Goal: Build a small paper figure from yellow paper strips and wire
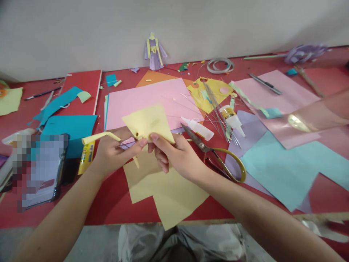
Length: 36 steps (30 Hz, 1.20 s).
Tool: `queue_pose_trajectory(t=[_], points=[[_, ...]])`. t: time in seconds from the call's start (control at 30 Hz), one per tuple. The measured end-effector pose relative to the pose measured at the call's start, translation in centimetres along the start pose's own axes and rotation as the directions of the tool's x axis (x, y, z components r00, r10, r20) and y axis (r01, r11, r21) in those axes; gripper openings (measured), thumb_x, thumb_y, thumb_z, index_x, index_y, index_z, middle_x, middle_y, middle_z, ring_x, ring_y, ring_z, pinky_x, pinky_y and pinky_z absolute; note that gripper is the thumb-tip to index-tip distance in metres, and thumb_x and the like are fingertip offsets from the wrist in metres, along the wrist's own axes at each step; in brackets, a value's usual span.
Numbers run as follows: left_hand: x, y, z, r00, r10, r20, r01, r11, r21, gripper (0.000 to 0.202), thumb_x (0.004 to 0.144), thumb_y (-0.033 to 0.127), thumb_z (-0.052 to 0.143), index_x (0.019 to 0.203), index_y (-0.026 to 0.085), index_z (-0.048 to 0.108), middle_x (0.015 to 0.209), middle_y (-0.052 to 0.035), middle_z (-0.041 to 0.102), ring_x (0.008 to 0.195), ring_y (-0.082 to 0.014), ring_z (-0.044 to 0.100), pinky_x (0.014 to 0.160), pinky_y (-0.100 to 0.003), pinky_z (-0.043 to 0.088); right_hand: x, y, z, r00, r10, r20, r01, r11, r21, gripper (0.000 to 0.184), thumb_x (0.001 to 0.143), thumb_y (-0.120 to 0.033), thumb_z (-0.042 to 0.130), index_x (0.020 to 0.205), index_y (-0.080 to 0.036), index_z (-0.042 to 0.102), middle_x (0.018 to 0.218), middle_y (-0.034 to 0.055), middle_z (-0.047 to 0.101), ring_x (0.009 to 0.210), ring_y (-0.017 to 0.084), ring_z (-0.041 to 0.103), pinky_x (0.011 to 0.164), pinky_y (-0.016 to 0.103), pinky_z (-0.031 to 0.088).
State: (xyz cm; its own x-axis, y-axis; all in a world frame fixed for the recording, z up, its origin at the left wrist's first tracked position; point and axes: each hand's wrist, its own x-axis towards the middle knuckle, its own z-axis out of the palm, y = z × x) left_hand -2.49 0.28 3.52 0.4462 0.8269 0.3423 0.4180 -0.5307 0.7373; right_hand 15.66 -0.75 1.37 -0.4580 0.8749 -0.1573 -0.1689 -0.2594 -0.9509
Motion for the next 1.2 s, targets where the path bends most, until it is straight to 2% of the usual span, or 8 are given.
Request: queue_pose_trajectory(t=[0.17,0.37,0.5,0.67,0.8,0.9,1.07,1.2], points=[[0.02,0.03,-0.08,0.998,0.053,-0.020,-0.052,0.997,0.056,0.020,0.089,0.021,0.057,0.068,0.019,0.057,0.065,0.0024,0.059,0.056,-0.0094,0.048,0.054,-0.024,0.040,0.02,-0.04,0.00,1.000,0.018,0.013,-0.019,0.998,0.054,0.034,0.094,-0.040,0.053,0.069,-0.016,0.058,0.045,-0.0094,0.040,0.034,0.004,0.043,0.037,0.017,0.037],[-0.04,-0.01,-0.11,1.000,0.009,0.007,-0.010,0.995,0.095,0.020,0.090,0.024,0.057,0.071,0.018,0.061,0.064,0.0030,0.059,0.057,-0.0089,0.052,0.054,-0.023,0.039,0.35,0.06,-0.24,0.998,0.013,0.060,-0.020,0.993,0.113,0.033,0.094,-0.037,0.053,0.069,-0.016,0.058,0.045,-0.0092,0.041,0.034,0.003,0.043,0.040,0.018,0.034],[-0.21,0.05,-0.08,1.000,0.015,-0.026,-0.013,0.997,0.082,0.019,0.089,0.021,0.059,0.071,0.018,0.063,0.061,0.0044,0.060,0.053,-0.0074,0.049,0.051,-0.021,0.038,0.54,-0.10,-0.45,0.998,-0.018,0.062,0.014,0.998,0.064,0.033,0.093,-0.039,0.055,0.071,-0.015,0.060,0.046,-0.0090,0.040,0.036,0.004,0.043,0.039,0.019,0.032],[-0.34,0.17,0.10,0.994,0.053,-0.091,-0.040,0.989,0.144,0.026,0.089,0.024,0.059,0.064,0.018,0.059,0.055,0.0038,0.057,0.048,-0.0079,0.047,0.046,-0.023,0.035,0.58,-0.24,-0.65,0.998,-0.038,0.051,0.038,0.999,0.015,0.033,0.091,-0.043,0.058,0.071,-0.016,0.060,0.046,-0.0084,0.044,0.037,0.004,0.043,0.040,0.020,0.032],[-0.28,-0.05,0.33,0.996,0.014,-0.091,-0.008,0.998,0.064,0.013,0.088,0.024,0.060,0.077,0.018,0.060,0.064,0.0038,0.064,0.054,-0.0078,0.056,0.049,-0.020,0.041,0.51,-0.26,-0.70,0.996,-0.084,0.021,0.086,0.993,-0.078,0.032,0.092,-0.041,0.057,0.072,-0.016,0.060,0.047,-0.0072,0.048,0.039,0.005,0.045,0.043,0.021,0.036],[-0.26,-0.12,0.38,0.993,0.005,-0.115,0.001,0.998,0.056,0.010,0.089,0.023,0.059,0.079,0.019,0.059,0.066,0.0043,0.064,0.057,-0.0074,0.058,0.052,-0.019,0.044,0.48,-0.19,-0.56,0.995,-0.098,0.001,0.097,0.984,-0.151,0.037,0.092,-0.042,0.056,0.065,-0.017,0.056,0.048,-0.0059,0.050,0.041,0.005,0.046,0.045,0.021,0.037],[-0.40,0.04,0.29,0.981,0.060,-0.184,-0.035,0.990,0.140,0.013,0.089,0.021,0.061,0.075,0.021,0.060,0.066,0.0048,0.065,0.055,-0.0071,0.058,0.054,-0.020,0.047,0.43,-0.14,-0.30,0.993,-0.120,0.013,0.120,0.970,-0.213,0.047,0.093,-0.045,0.053,0.055,-0.017,0.049,0.047,-0.0048,0.048,0.041,0.005,0.045,0.043,0.021,0.035],[-0.49,-0.25,0.48,0.955,0.123,-0.271,-0.073,0.979,0.189,0.006,0.086,0.023,0.066,0.083,0.022,0.061,0.069,0.0044,0.067,0.056,-0.0080,0.061,0.051,-0.020,0.049,0.38,-0.07,-0.36,0.993,-0.120,0.000,0.118,0.976,-0.181,0.040,0.092,-0.045,0.055,0.064,-0.017,0.056,0.049,-0.0057,0.049,0.041,0.005,0.046,0.042,0.020,0.036]])
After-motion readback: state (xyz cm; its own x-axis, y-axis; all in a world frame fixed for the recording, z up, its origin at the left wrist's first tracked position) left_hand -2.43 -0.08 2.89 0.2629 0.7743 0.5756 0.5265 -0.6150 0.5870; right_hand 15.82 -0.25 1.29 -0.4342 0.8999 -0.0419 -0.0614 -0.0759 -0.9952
